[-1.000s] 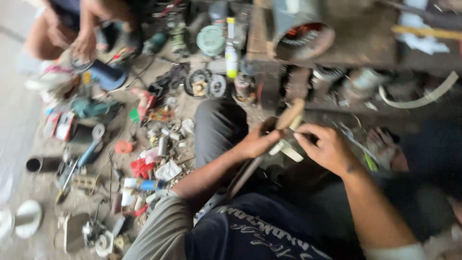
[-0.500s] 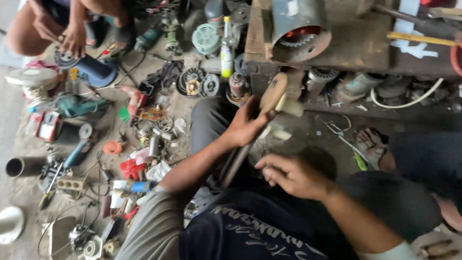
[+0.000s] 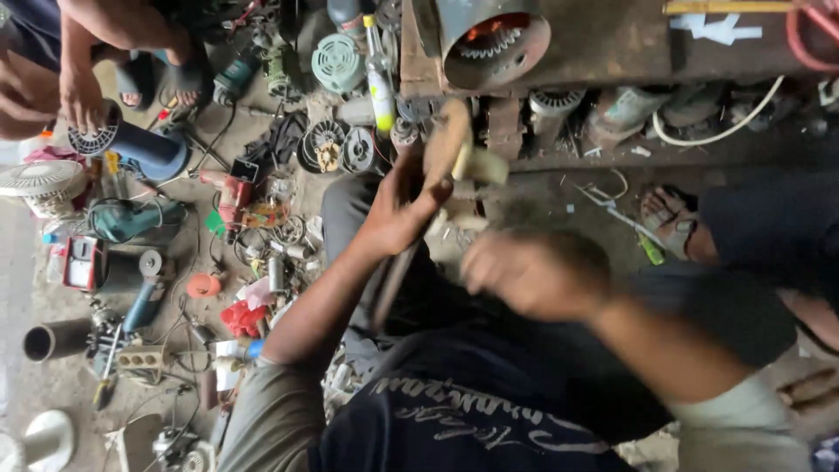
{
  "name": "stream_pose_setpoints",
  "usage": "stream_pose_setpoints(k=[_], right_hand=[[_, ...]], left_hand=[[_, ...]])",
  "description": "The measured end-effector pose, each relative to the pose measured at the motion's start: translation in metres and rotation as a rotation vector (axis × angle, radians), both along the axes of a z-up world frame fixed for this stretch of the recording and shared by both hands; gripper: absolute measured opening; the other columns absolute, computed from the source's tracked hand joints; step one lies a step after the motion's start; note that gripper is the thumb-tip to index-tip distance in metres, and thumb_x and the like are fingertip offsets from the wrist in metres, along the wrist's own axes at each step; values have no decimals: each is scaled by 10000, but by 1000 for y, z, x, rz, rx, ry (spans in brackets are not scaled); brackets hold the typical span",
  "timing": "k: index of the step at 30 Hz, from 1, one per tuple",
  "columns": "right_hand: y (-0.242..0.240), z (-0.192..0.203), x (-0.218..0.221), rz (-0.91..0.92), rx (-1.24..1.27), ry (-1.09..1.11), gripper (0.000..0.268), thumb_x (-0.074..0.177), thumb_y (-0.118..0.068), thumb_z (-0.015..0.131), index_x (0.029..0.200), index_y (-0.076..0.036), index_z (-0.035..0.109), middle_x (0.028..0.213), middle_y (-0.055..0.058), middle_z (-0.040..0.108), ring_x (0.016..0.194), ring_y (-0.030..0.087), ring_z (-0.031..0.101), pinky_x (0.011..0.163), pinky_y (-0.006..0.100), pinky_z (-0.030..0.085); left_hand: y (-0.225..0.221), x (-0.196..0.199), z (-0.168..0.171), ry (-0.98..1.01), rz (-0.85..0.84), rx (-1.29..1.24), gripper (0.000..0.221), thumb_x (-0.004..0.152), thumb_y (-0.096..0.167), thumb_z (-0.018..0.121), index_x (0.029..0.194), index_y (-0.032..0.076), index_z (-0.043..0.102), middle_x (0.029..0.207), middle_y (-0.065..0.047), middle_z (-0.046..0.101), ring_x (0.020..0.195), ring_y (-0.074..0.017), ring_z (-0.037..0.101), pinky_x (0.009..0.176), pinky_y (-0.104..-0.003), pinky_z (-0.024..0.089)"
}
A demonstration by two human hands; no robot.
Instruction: Repairing an electric motor by assembling the stator and coils using a hammer and wooden block to seat components.
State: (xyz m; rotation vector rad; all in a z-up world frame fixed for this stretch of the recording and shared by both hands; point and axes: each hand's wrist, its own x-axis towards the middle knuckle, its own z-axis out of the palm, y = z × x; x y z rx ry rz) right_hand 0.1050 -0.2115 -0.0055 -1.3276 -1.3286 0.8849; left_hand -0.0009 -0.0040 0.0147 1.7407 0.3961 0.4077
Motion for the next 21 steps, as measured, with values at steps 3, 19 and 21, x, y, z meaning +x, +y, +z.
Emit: stream_pose_setpoints(k=[3, 19, 21], right_hand=[[-1, -35, 65, -395, 182, -215, 137, 1022, -179, 626, 895, -168, 675, 981, -24, 749, 968, 189, 732, 911, 333, 553], [3, -57, -5, -149, -1, -462, 171, 1049, -302, 546, 1073, -175, 658, 802, 75, 684, 731, 278, 709, 698, 391, 573], [-1, -33, -32, -4, -59, -631, 202, 1019, -379, 591, 944, -239, 716, 694, -1, 724, 638, 209, 727, 613, 331, 581]], left_hand=[[-8, -15, -1, 58, -238, -23, 508, 879, 447, 741, 1198, 67, 635, 926, -92, 583, 888, -198, 582, 767, -318, 471], [3, -14, -19, 102, -151, -257, 866, 921, 499, 631, 1518, -85, 404, 1321, -320, 563, 1246, -367, 551, 1048, -524, 464], [8, -10, -9, 60, -39, -202, 819, 958, 472, 623, 1516, -85, 402, 1346, -347, 539, 1288, -397, 556, 1062, -525, 473]])
